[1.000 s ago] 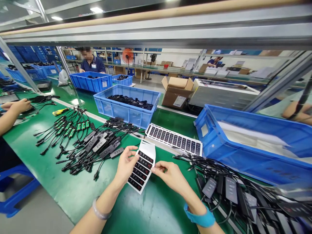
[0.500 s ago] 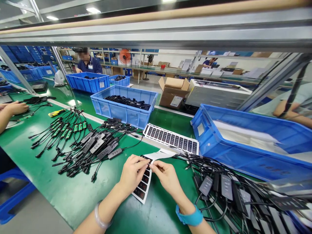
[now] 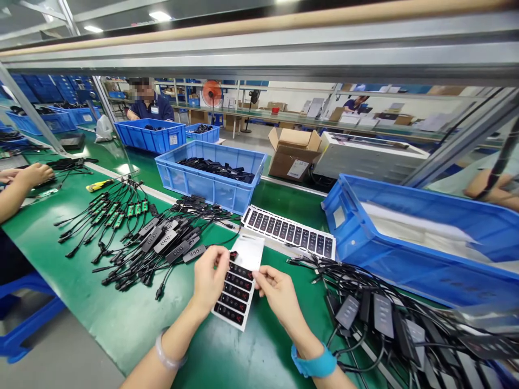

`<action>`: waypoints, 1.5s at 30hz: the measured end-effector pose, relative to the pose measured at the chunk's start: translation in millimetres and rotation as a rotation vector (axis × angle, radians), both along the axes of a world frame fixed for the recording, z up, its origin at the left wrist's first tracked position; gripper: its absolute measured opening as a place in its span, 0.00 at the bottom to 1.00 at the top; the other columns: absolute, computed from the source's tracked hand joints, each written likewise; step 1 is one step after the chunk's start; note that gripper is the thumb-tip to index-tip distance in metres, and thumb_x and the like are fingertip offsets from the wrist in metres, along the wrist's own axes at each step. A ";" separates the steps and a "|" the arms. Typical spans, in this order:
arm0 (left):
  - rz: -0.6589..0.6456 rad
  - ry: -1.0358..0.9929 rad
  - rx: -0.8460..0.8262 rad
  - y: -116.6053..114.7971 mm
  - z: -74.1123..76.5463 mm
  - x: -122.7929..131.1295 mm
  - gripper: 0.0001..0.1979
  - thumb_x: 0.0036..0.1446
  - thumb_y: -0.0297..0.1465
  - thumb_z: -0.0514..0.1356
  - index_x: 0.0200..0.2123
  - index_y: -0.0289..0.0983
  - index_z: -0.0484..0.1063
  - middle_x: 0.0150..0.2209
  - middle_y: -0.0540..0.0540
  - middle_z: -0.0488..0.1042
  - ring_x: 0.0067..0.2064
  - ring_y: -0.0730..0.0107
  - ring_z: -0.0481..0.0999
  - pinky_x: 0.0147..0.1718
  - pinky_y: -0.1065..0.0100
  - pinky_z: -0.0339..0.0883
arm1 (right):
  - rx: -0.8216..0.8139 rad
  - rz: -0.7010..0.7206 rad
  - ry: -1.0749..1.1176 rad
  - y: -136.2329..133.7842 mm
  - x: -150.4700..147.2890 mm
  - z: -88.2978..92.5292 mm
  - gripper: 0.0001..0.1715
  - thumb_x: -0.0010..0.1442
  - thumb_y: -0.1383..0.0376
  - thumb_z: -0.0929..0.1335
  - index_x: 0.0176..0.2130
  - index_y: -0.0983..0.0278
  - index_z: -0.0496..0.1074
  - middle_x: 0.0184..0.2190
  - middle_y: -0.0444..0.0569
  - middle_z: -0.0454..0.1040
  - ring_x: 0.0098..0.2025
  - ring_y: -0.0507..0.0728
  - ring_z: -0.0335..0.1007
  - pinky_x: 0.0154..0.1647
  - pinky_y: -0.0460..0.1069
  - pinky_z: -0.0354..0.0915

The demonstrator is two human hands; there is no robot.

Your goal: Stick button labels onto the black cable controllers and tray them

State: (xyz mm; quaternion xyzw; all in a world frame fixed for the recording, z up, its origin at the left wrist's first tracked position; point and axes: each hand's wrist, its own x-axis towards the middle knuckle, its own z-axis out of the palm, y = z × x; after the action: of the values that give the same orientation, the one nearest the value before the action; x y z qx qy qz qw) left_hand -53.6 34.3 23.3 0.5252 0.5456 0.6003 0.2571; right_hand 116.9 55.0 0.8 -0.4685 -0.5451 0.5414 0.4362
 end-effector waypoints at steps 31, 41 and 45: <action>-0.435 0.732 0.198 -10.5 -12.1 3.6 0.11 0.63 0.31 0.58 0.47 0.43 0.76 0.44 0.43 0.80 0.44 0.62 0.80 0.45 0.65 0.74 | 0.083 -0.069 0.001 22.8 28.9 32.4 0.22 0.47 0.48 0.75 0.28 0.64 0.75 0.23 0.44 0.69 0.23 0.50 0.56 0.23 0.47 0.55; 0.396 0.968 -0.416 13.8 -21.2 -61.0 0.07 0.56 0.19 0.53 0.32 0.31 0.71 0.36 0.32 0.71 0.41 0.45 0.72 0.33 0.55 0.69 | 0.207 -0.257 0.099 19.8 42.6 41.6 0.15 0.56 0.53 0.72 0.37 0.60 0.71 0.32 0.43 0.67 0.28 0.50 0.61 0.31 0.47 0.62; 0.478 0.929 -0.375 15.8 -14.2 -67.7 0.07 0.60 0.26 0.54 0.40 0.32 0.70 0.37 0.34 0.73 0.42 0.47 0.73 0.38 0.56 0.67 | 0.208 -0.277 0.144 16.6 40.6 42.4 0.17 0.57 0.53 0.71 0.41 0.58 0.68 0.36 0.44 0.66 0.31 0.51 0.63 0.30 0.46 0.64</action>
State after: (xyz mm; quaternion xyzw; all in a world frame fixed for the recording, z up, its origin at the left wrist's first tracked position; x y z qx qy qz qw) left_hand -121.3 50.1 9.1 0.5414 0.8032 0.2398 -0.0650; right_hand 157.5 71.6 43.1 -0.4515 -0.4958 0.4489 0.5907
